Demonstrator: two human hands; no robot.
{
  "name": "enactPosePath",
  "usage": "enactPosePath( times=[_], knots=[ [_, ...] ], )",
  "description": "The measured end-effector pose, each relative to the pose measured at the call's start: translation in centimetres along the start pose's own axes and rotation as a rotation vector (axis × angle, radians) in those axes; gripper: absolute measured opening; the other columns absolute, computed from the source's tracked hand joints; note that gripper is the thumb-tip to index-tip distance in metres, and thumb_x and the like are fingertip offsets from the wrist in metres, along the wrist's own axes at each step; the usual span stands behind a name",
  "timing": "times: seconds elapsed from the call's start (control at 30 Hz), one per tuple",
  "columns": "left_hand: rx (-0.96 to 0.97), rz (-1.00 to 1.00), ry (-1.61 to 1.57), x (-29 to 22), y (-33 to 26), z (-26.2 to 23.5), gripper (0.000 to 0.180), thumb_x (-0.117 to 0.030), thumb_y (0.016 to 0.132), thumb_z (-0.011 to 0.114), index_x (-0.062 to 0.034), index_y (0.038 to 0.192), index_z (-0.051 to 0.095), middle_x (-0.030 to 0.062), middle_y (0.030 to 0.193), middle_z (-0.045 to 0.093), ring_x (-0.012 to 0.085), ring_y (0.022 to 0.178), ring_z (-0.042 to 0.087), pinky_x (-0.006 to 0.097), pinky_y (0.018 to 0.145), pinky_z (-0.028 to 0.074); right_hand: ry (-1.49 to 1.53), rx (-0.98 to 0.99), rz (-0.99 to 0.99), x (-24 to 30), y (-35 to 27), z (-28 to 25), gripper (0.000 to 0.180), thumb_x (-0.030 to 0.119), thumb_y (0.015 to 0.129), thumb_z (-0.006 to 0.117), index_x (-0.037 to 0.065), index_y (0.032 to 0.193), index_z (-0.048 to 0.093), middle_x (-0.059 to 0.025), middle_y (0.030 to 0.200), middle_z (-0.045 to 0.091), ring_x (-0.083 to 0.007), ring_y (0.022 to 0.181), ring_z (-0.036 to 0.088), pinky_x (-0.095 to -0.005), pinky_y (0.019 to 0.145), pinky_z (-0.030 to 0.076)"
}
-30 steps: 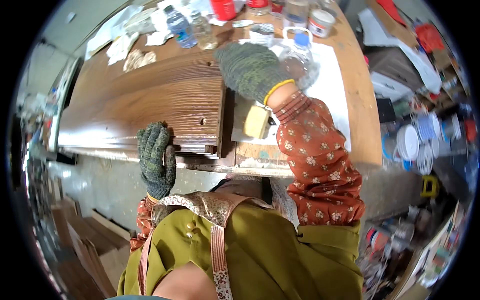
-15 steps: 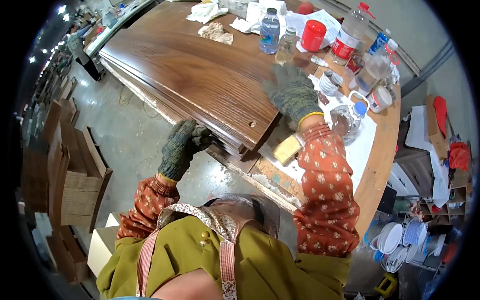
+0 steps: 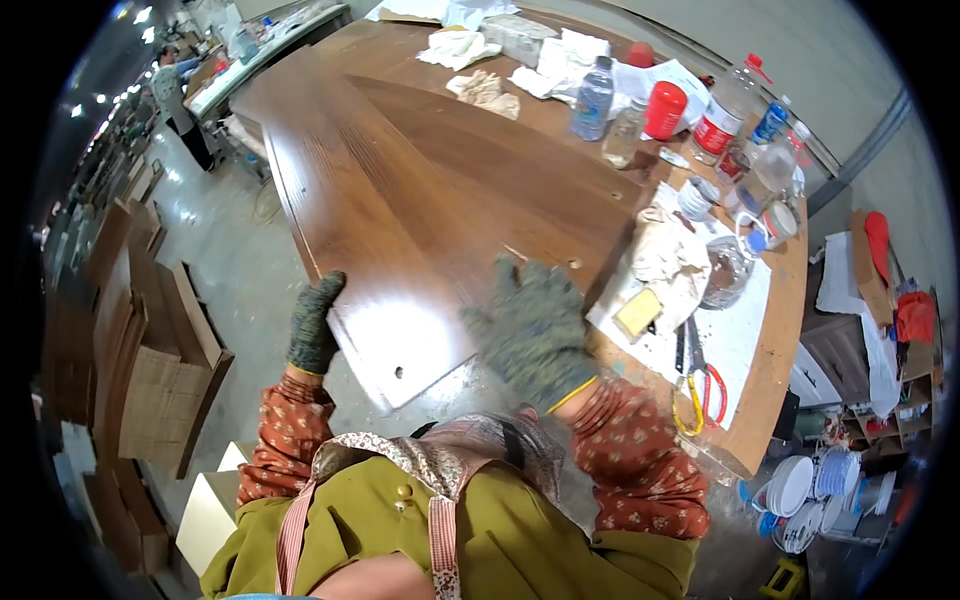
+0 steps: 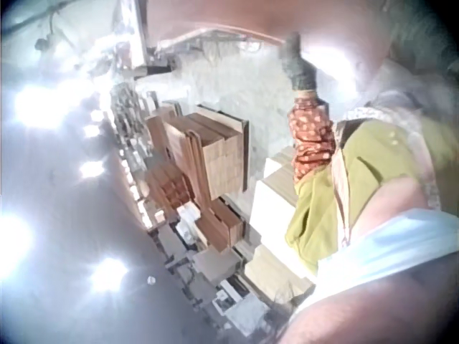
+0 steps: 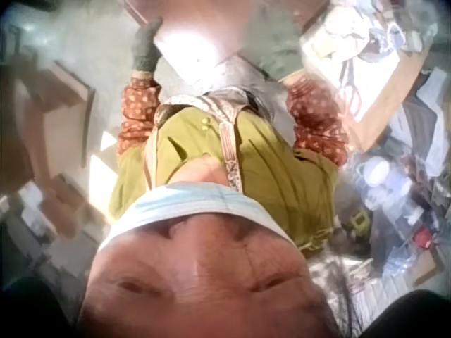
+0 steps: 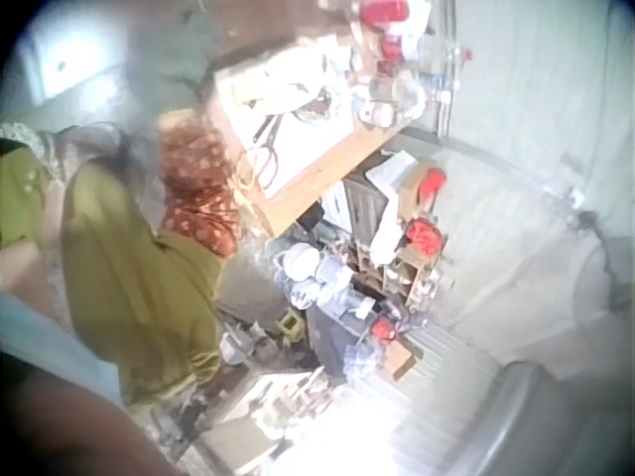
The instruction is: The person polishes wooden boards one at a time on a workbench, wiping their surfaces and edges using a sponge and a cloth before turning them over to wipe the opposite sides.
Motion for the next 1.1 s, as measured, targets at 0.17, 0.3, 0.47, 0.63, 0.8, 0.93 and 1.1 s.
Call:
enactPosePath(
  times=[0.17,0.3,0.47,0.63,0.8,0.93,1.1],
  knots=[
    [-0.131,0.206,0.303,-7.8,0.0,-10.1,0.028,-0.021,0.085,0.061,0.0006,0.102,0.061,0.0082,0.095,0.063,0.0154,0.086,0.061,0.029,0.079,0.05,0.293,-0.101,-0.177,10.2,-0.5,2.3,0.059,0.046,0.084,0.049,0.003,0.124,0.048,-0.0211,0.112,0.052,-0.0348,0.106,0.048,-0.0503,0.09,0.036],
    [-0.043,0.663,0.984,-11.9,-3.3,-15.1,0.03,-0.017,0.09,0.052,0.0026,0.113,0.057,0.0104,0.112,0.059,0.017,0.104,0.054,0.03,0.094,0.041,0.694,0.106,-0.257,14.4,-0.2,2.3,0.057,0.035,0.085,0.056,-0.001,0.128,0.045,-0.0217,0.124,0.049,-0.0371,0.115,0.047,-0.0456,0.098,0.037],
    [-0.147,0.271,0.274,-6.3,-5.9,-22.2,0.036,-0.017,0.092,0.046,0.0029,0.122,0.05,0.011,0.126,0.052,0.0212,0.116,0.048,0.034,0.101,0.037,0.757,-0.231,-0.33,11.0,-3.3,2.3,0.043,0.02,0.081,0.064,0.0,0.118,0.053,-0.0179,0.117,0.056,-0.0314,0.108,0.054,-0.0401,0.093,0.044],
    [-0.181,0.204,-0.231,-0.5,-12.7,-28.0,0.052,-0.03,0.089,0.049,0.0,0.131,0.041,0.018,0.128,0.048,0.0321,0.114,0.05,0.047,0.098,0.039,0.553,-0.422,0.239,-5.5,-8.6,0.1,0.029,0.006,0.084,0.057,0.0,0.112,0.057,-0.0172,0.106,0.061,-0.0271,0.096,0.06,-0.0356,0.087,0.048],
    [-0.142,-0.051,0.739,0.3,-13.5,-18.8,0.061,-0.04,0.089,0.048,0.0057,0.128,0.036,0.0265,0.119,0.051,0.0373,0.101,0.058,0.048,0.092,0.046,0.392,-0.538,0.676,-16.1,-12.6,1.4,0.043,0.019,0.083,0.063,0.003,0.121,0.052,-0.0185,0.115,0.055,-0.0314,0.104,0.055,-0.0384,0.088,0.047],
    [0.163,0.18,0.099,0.0,-12.0,-7.2,0.059,-0.039,0.084,0.062,0.007,0.118,0.046,0.0254,0.105,0.058,0.0351,0.09,0.061,0.052,0.084,0.047,0.012,-0.185,0.564,-15.1,-9.1,3.4,0.081,0.041,0.072,0.07,0.015,0.139,0.031,-0.0243,0.132,0.038,-0.0395,0.12,0.04,-0.0461,0.1,0.034],
    [-0.302,0.116,-0.584,5.5,-9.8,-11.9,0.023,-0.017,0.086,0.06,-0.0027,0.104,0.059,0.0102,0.106,0.06,0.0275,0.101,0.056,0.051,0.093,0.043,-0.053,0.161,0.417,-15.5,-7.7,6.2,0.064,0.033,0.076,0.065,0.025,0.134,0.04,-0.0267,0.139,0.03,-0.0413,0.112,0.049,-0.045,0.09,0.044]
  ],
)
Point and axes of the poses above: each hand's wrist, its own y-axis towards the middle knuckle, its own z-axis out of the palm, x = y × z, the point moved 10 cm from there along y, towards the middle knuckle
